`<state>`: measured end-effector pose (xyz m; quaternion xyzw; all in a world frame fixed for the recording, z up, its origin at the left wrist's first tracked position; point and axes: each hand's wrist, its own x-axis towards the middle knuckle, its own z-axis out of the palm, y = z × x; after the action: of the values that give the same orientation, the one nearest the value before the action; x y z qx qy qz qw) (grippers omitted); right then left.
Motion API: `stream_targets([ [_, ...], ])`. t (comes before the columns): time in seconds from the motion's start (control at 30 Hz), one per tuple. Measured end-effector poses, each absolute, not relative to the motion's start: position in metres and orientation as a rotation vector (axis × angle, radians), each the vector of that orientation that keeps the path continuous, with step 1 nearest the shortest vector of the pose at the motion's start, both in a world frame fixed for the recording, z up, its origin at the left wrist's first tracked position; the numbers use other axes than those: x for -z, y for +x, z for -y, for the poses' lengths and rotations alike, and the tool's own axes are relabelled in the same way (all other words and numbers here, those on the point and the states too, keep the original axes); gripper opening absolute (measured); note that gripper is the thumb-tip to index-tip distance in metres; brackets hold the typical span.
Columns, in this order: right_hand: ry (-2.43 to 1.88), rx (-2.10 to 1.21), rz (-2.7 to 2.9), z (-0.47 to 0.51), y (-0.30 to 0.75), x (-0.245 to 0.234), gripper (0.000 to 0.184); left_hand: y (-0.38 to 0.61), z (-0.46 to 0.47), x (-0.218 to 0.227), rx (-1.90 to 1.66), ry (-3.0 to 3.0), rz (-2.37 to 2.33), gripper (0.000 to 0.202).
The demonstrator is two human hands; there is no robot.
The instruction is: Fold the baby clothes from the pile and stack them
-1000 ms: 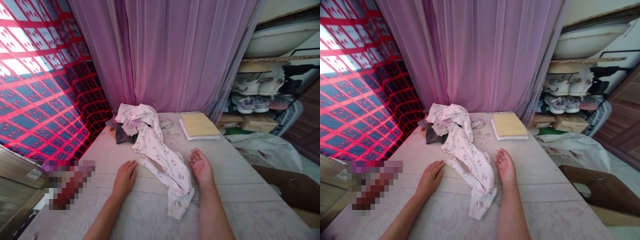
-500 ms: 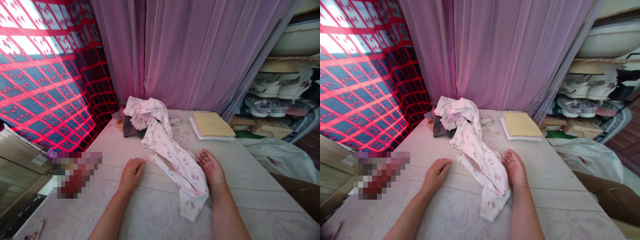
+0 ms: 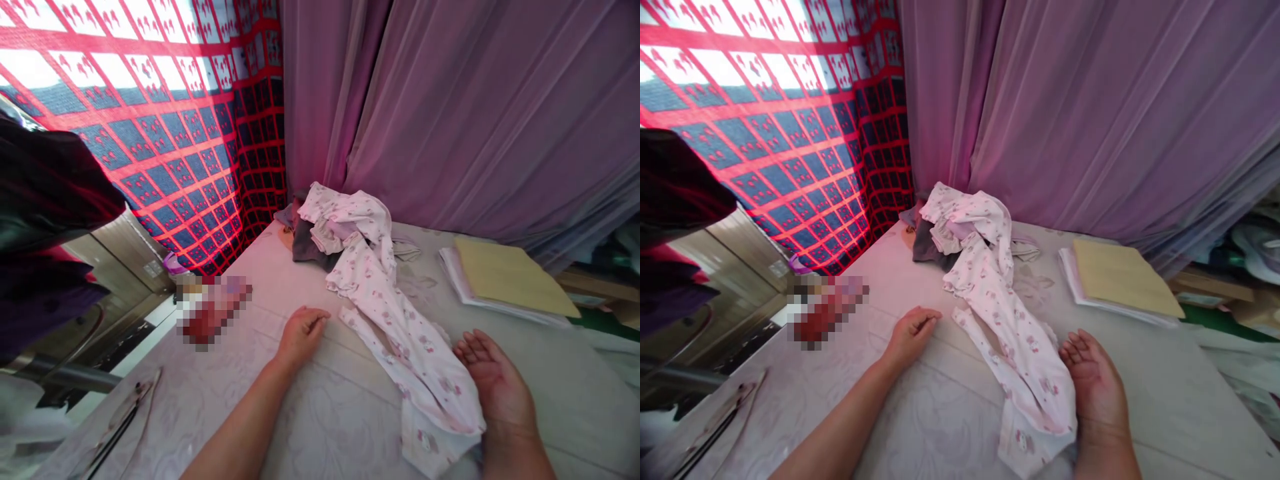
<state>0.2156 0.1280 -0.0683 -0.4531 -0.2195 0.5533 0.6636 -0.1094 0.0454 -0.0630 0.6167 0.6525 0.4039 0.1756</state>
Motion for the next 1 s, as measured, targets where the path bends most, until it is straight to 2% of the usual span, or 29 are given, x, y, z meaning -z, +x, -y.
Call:
stream_targets([
  [0.17,-1.024,-1.241,0.486,-0.122,0.214,0.067,0.022,-0.110,-0.045,0.065,-1.135,1.769,-1.838,0.025],
  [0.3,-1.168,-1.084,0.656,-0.119,0.206,0.069,0.031,-0.111,-0.047,0.066,-1.115,1.787,-1.848,0.025],
  [0.43,-1.517,-0.779,1.049,-0.128,0.203,0.068,0.028,-0.112,-0.049,0.066,-1.140,1.793,-1.837,0.025],
  [0.5,-1.605,-0.682,1.334,-0.131,0.201,0.061,0.021,-0.114,-0.050,0.068,-1.185,1.769,-1.819,0.025],
  [0.57,-1.637,-0.555,1.573,-0.126,0.191,0.049,0.022,-0.115,-0.051,0.071,-1.256,1.699,-1.809,0.025],
  [0.67,-1.510,-0.229,1.797,-0.098,0.159,0.026,0.011,-0.117,-0.054,0.074,-1.398,1.528,-1.819,0.028],
  [0.73,-1.294,-0.144,2.005,-0.069,0.130,0.012,0.014,-0.118,-0.056,0.075,-1.495,1.427,-1.824,0.033],
  [0.87,-0.900,-0.234,2.435,-0.010,0.086,0.003,0.019,-0.122,-0.059,0.076,-1.631,1.307,-1.781,0.038],
  [1.0,-0.969,-0.281,2.389,0.016,0.088,0.009,0.013,-0.122,-0.058,0.075,-1.663,1.356,-1.731,0.038],
])
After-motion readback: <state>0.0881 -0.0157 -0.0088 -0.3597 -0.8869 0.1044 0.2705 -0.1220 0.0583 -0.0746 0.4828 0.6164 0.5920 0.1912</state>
